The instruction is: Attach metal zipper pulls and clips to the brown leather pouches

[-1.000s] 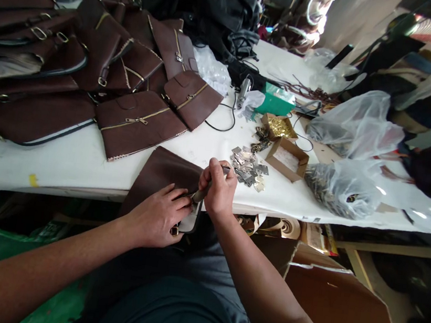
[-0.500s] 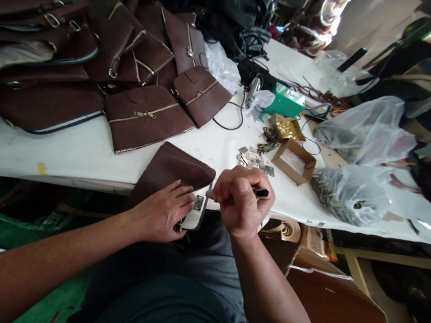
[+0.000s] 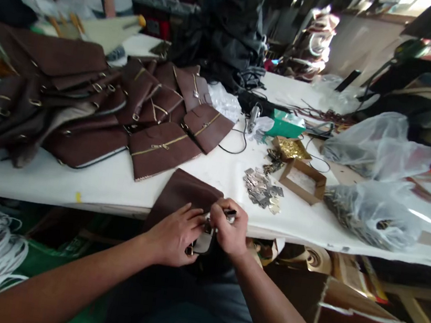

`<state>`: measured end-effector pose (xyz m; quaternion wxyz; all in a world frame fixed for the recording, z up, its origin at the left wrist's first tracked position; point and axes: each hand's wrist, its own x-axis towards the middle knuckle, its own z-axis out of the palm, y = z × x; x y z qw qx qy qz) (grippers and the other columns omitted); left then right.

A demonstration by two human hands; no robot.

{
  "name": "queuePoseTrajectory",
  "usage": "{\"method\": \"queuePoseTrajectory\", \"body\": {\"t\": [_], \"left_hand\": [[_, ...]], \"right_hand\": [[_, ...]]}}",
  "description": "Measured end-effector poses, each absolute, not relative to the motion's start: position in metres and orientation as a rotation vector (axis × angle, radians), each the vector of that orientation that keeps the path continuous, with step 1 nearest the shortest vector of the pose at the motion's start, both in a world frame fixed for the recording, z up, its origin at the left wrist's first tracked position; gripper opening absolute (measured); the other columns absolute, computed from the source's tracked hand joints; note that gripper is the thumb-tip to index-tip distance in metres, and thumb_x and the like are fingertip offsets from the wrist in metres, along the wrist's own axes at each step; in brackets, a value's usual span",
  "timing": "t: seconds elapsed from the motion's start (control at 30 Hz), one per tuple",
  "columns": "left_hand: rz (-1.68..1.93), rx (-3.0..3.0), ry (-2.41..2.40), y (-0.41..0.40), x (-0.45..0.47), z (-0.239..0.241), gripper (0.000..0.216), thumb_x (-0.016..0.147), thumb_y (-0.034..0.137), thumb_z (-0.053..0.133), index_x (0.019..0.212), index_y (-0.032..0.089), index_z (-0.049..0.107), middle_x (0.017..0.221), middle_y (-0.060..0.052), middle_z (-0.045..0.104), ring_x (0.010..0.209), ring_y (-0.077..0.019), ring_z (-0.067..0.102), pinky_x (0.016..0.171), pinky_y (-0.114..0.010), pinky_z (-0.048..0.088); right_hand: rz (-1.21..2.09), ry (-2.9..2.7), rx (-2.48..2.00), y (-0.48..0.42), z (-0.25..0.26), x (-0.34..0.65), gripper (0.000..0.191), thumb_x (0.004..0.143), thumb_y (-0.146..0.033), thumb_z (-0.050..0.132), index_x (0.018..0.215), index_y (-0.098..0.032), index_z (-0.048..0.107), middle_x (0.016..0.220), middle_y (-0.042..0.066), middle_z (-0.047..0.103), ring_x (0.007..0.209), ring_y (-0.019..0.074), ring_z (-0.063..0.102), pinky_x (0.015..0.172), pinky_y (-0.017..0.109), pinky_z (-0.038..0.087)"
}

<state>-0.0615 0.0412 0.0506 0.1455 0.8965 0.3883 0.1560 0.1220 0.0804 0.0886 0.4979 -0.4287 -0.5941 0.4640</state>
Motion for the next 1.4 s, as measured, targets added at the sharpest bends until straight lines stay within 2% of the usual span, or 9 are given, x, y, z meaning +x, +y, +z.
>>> {"method": "queuePoseTrajectory", "body": {"t": [0.23,0.4,0.57,0.73,0.93,1.0,1.13,1.3,1.4], "left_hand": [[0.489,2.71,1.104,0.04,-0.062,0.051,0.051,0.084,0.046,0.073,0.124,0.015,0.071,0.136,-0.016,0.071,0.138,-0.0374,0.058,0.132,-0.054,0.032],[0.465,2.839,1.074,0.031,-0.058,0.063,0.038,0.088,0.042,0.068,0.115,0.014,0.072,0.117,-0.015,0.072,0.125,-0.0338,0.062,0.127,-0.046,0.039],[0.593,2.891,1.197,0.008,-0.06,0.093,0.048,0.092,0.061,0.062,0.112,0.019,0.073,0.113,-0.014,0.074,0.114,-0.0352,0.061,0.11,-0.055,0.045],[0.779,2.939,1.261,-0.028,-0.063,0.139,0.062,0.094,0.074,0.053,0.116,0.02,0.074,0.124,-0.012,0.076,0.098,-0.0289,0.063,0.079,-0.051,0.046],[0.821,2.763,1.49,-0.029,-0.06,0.175,0.03,0.095,0.05,0.069,0.084,0.025,0.079,0.149,-0.009,0.068,0.135,-0.0354,0.057,0.106,-0.055,0.047],[0.878,2.509,1.511,-0.02,-0.058,0.167,0.02,0.091,0.041,0.076,0.081,0.025,0.079,0.139,-0.01,0.074,0.128,-0.0339,0.063,0.103,-0.05,0.051],[0.788,1.844,1.532,-0.007,-0.054,0.122,0.009,0.083,0.029,0.077,0.083,0.025,0.07,0.08,-0.001,0.075,0.076,-0.0212,0.069,0.072,-0.033,0.051],[0.837,1.279,1.373,-0.001,-0.042,0.062,0.038,0.081,0.046,0.081,0.108,0.021,0.073,0.097,-0.004,0.079,0.088,-0.0253,0.071,0.078,-0.033,0.05],[0.83,1.172,1.322,-0.001,-0.026,0.04,0.038,0.082,0.054,0.078,0.09,0.017,0.077,0.084,-0.004,0.076,0.081,-0.0263,0.067,0.073,-0.033,0.045]], "right_hand": [[1.275,-1.271,-1.61,0.021,0.053,0.162,0.05,0.082,-0.07,0.074,0.062,-0.027,0.056,0.048,-0.001,0.053,0.045,0.0215,0.052,0.048,0.035,0.043],[1.509,-1.036,-1.537,-0.002,0.033,0.144,0.037,0.073,-0.065,0.079,0.09,-0.033,0.076,0.063,0.004,0.069,0.055,0.0324,0.069,0.048,0.043,0.053],[1.346,-1.188,-1.566,0.009,0.073,0.15,0.039,0.068,-0.058,0.083,0.096,-0.031,0.081,0.075,0.007,0.076,0.072,0.0372,0.076,0.063,0.046,0.06],[1.278,-1.601,-1.445,0.039,0.135,0.184,0.039,0.063,-0.055,0.086,0.089,-0.027,0.085,0.086,0.01,0.081,0.078,0.0353,0.073,0.068,0.043,0.06],[1.449,-2.212,-1.229,0.071,0.199,0.187,0.017,0.073,-0.038,0.077,0.082,-0.027,0.086,0.071,0.007,0.075,0.065,0.0262,0.065,0.055,0.034,0.048],[1.482,-2.321,-1.16,0.077,0.209,0.181,0.015,0.072,-0.029,0.074,0.08,-0.026,0.086,0.068,0.004,0.074,0.059,0.0215,0.061,0.052,0.031,0.043],[1.472,-2.438,-1.042,0.097,0.207,0.169,0.019,0.066,-0.018,0.075,0.08,-0.021,0.086,0.064,-0.002,0.073,0.056,0.0145,0.058,0.051,0.024,0.039],[1.448,-2.606,-0.957,0.136,0.177,0.154,0.015,0.065,-0.012,0.075,0.074,-0.02,0.084,0.062,-0.005,0.072,0.054,0.012,0.057,0.052,0.022,0.038],[1.315,-2.57,-0.918,0.15,0.16,0.138,0.007,0.066,-0.013,0.081,0.069,-0.02,0.081,0.057,-0.006,0.068,0.052,0.0112,0.054,0.052,0.022,0.037]]}}
